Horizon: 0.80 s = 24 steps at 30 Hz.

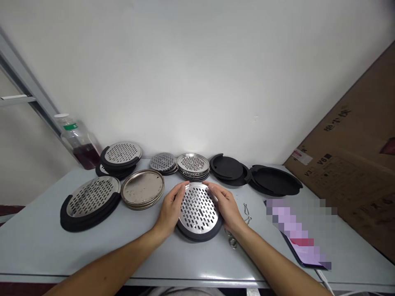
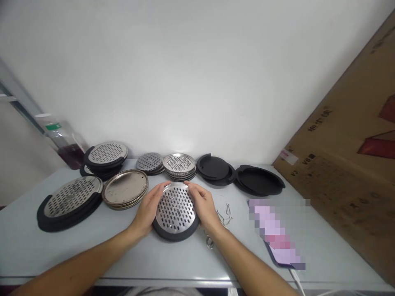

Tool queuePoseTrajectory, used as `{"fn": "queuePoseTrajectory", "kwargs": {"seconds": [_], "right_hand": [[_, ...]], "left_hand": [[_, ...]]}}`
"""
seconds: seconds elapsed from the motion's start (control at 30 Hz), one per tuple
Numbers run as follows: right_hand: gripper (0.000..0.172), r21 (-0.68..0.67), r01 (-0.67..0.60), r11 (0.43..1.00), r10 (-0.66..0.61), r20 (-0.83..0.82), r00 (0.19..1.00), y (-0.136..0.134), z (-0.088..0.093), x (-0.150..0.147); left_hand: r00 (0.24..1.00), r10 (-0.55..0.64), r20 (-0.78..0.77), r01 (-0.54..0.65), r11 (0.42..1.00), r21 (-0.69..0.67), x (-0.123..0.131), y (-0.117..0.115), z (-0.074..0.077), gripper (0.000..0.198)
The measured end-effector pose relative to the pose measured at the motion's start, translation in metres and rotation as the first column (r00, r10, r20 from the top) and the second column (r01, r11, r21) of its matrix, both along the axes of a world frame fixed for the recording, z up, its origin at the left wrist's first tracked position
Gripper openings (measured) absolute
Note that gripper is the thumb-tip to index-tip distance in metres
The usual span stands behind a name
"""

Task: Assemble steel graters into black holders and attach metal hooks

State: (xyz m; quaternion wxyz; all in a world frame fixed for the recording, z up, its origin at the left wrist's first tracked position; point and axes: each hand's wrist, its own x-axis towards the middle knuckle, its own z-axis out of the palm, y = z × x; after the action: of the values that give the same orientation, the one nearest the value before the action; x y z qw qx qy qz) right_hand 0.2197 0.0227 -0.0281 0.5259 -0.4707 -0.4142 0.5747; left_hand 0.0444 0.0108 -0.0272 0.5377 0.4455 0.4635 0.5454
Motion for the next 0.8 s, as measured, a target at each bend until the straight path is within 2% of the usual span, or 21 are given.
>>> {"fn": "queuePoseTrajectory", "kwargs": {"seconds": [0.13,0.2,0.5,0.8], "right_hand": [[0.045,0.065,-0.051,0.997,0.050,0.012,0.999,-0.007,0.003,-0.005],[0.044,0.108,-0.038,0.993,0.034,0.041,0.999,-0.009,0.001,-0.007],[0.039,0.170,0.047,0.984,-0.073,0.150,0.986,-0.007,-0.015,-0.008],[0.035,0.220,0.095,0.971,-0.137,0.187,0.973,-0.009,-0.015,-0.008]], "left_hand": [[0.992,0.010,0.123,0.003,0.995,-0.105,-0.001,0.004,0.002,0.050],[0.987,0.006,0.158,0.015,0.991,-0.131,-0.002,0.005,0.004,0.051],[0.996,0.079,0.051,-0.075,0.994,-0.080,0.002,0.002,-0.001,0.054],[0.993,0.106,0.054,-0.101,0.990,-0.096,0.003,-0.001,0.000,0.053]]}}
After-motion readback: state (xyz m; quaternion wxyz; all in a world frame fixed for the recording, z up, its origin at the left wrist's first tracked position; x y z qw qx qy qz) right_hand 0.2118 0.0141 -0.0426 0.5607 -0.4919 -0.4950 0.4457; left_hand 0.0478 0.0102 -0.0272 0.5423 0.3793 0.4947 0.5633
